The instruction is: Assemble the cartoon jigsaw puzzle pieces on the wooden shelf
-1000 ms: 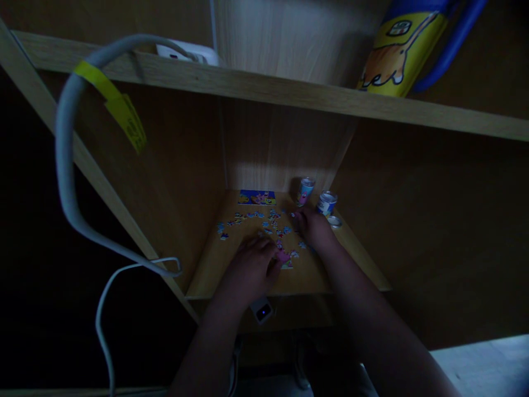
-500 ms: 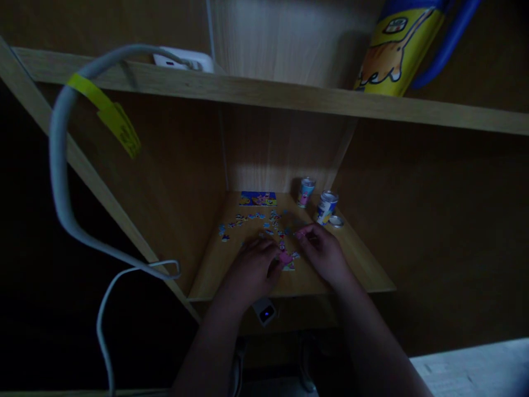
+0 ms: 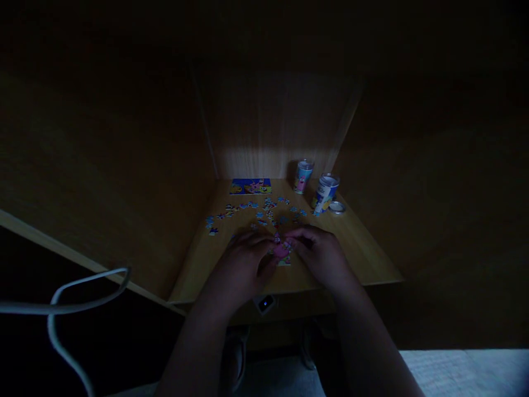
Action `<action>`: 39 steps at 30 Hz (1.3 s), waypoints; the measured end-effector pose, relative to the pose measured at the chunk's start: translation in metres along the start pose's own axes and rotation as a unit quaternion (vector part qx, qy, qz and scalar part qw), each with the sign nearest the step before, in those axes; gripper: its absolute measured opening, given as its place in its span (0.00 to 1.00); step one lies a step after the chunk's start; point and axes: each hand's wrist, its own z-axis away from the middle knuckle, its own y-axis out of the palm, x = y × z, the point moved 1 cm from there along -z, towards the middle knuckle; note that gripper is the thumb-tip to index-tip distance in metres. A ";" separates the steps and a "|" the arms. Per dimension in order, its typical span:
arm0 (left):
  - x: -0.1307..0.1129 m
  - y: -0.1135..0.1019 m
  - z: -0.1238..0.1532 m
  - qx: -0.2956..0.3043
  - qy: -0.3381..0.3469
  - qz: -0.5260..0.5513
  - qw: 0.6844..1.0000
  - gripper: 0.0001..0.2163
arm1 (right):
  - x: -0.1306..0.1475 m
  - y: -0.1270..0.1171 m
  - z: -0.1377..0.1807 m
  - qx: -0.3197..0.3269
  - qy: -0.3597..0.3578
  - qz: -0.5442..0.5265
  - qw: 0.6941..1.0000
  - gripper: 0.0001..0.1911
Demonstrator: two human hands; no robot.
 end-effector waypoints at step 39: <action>-0.001 0.000 0.000 -0.001 0.017 0.000 1.000 0.06 | 0.009 0.005 -0.003 0.067 -0.084 0.169 0.980 0.13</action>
